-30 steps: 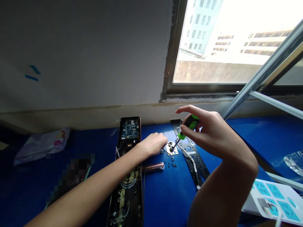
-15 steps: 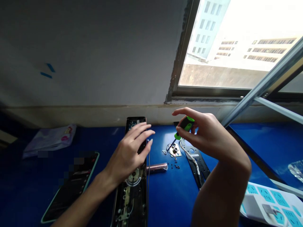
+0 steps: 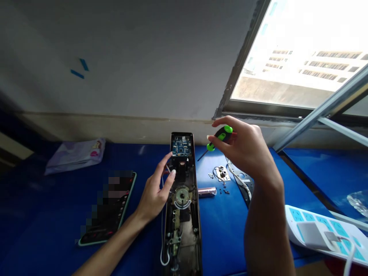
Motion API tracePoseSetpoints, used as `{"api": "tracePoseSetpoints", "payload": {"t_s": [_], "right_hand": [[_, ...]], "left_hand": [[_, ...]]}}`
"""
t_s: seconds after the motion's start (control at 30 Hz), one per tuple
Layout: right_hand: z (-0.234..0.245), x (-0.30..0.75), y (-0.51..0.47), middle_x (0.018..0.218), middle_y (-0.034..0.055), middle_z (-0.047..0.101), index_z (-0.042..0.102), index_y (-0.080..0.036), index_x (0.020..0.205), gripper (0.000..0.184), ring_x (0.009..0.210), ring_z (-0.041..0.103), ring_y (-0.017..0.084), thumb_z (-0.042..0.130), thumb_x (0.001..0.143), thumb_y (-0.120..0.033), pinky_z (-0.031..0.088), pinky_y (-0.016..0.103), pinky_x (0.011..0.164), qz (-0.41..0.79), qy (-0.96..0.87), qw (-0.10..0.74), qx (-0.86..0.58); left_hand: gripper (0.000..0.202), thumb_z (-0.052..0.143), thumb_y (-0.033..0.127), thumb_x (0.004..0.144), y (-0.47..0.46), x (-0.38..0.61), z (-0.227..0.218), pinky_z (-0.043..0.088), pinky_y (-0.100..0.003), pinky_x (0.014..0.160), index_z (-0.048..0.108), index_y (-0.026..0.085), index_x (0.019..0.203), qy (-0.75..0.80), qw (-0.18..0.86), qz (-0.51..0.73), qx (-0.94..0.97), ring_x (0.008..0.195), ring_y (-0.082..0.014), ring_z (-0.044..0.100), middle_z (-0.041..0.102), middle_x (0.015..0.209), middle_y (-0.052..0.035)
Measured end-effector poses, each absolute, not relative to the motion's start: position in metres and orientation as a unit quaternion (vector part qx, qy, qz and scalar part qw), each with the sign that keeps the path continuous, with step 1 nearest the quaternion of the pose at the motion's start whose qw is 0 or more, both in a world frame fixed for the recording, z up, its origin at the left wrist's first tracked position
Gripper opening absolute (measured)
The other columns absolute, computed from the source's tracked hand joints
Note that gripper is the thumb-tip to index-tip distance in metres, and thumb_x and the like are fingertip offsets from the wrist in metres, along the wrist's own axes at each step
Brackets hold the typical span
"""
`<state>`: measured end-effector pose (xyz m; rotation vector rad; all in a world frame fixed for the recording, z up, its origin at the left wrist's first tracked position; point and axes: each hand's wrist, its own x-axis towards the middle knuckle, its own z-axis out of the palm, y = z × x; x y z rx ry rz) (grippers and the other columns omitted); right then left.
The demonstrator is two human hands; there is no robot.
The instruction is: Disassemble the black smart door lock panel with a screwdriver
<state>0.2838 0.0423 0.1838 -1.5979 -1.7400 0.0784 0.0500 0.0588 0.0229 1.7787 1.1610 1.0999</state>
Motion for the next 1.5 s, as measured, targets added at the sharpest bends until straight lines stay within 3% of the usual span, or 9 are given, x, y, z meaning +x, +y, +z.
{"api": "tracePoseSetpoints", "payload": {"t_s": [0.13,0.3,0.5,0.7,0.87,1.1,1.3,1.5], "right_hand": [[0.163,0.280,0.038,0.080,0.0029,0.077,0.075,-0.021,0.095,0.020,0.068,0.070,0.018,0.077,0.087,-0.039,0.051,0.031,0.063,0.005,-0.606,0.395,-0.690],[0.117,0.274,0.007,0.088,0.0077,0.078,0.059,-0.023,0.085,0.020,0.066,0.069,0.018,0.068,0.089,-0.040,0.045,0.027,0.056,0.060,-0.552,0.376,-0.742],[0.059,0.252,-0.033,0.063,-0.0036,0.060,0.046,-0.026,0.079,0.021,0.051,0.052,0.014,0.059,0.093,-0.034,0.034,0.026,0.051,0.095,-0.583,0.324,-0.739],[0.025,0.238,-0.039,0.066,-0.0023,0.058,0.035,-0.027,0.073,0.029,0.058,0.053,0.016,0.054,0.095,-0.030,0.036,0.028,0.058,0.098,-0.608,0.292,-0.732],[0.018,0.232,-0.034,0.063,-0.0027,0.057,0.038,-0.026,0.074,0.026,0.055,0.054,0.016,0.055,0.094,-0.025,0.028,0.029,0.057,0.104,-0.624,0.250,-0.733],[0.024,0.232,-0.029,0.068,-0.0014,0.061,0.045,-0.025,0.075,0.022,0.061,0.059,0.017,0.057,0.092,-0.019,0.028,0.029,0.059,0.111,-0.661,0.207,-0.712],[0.025,0.241,-0.024,0.068,-0.0018,0.060,0.047,-0.024,0.075,0.021,0.062,0.057,0.016,0.060,0.091,-0.019,0.029,0.028,0.059,0.115,-0.681,0.188,-0.698],[0.038,0.253,-0.023,0.064,-0.0034,0.060,0.048,-0.024,0.073,0.028,0.057,0.052,0.015,0.070,0.090,-0.027,0.029,0.027,0.055,0.116,-0.685,0.202,-0.691]], "left_hand": [[0.054,0.053,0.048,0.106,0.057,0.051,0.019,0.053,-0.046,0.109,0.045,0.033,0.156,0.419,0.418,0.455,0.665,0.116,-0.0260,0.070,0.070,0.126,-0.0056],[0.044,0.054,0.042,0.107,0.057,0.054,0.020,0.051,-0.043,0.112,0.050,0.032,0.150,0.377,0.445,0.480,0.655,0.121,-0.0238,0.068,0.067,0.138,-0.0066],[0.045,0.055,0.042,0.106,0.062,0.048,0.022,0.055,-0.043,0.106,0.051,0.029,0.149,0.377,0.450,0.487,0.647,0.109,-0.0237,0.073,0.072,0.125,-0.0070],[0.044,0.056,0.042,0.105,0.064,0.045,0.026,0.057,-0.045,0.105,0.053,0.028,0.147,0.387,0.441,0.481,0.652,0.107,-0.0241,0.074,0.074,0.120,-0.0067],[0.051,0.059,0.040,0.103,0.060,0.047,0.026,0.058,-0.045,0.108,0.048,0.029,0.151,0.391,0.444,0.474,0.652,0.115,-0.0255,0.073,0.073,0.131,-0.0083],[0.056,0.062,0.040,0.102,0.055,0.049,0.026,0.043,-0.047,0.126,0.046,0.030,0.155,0.380,0.443,0.469,0.663,0.144,-0.0270,0.058,0.057,0.158,-0.0073],[0.054,0.061,0.037,0.103,0.056,0.047,0.021,0.041,-0.049,0.128,0.046,0.029,0.155,0.384,0.435,0.469,0.666,0.145,-0.0269,0.057,0.055,0.161,-0.0085],[0.053,0.060,0.038,0.103,0.056,0.045,0.023,0.046,-0.048,0.124,0.049,0.030,0.154,0.398,0.419,0.461,0.673,0.144,-0.0277,0.059,0.058,0.159,-0.0084]]}}
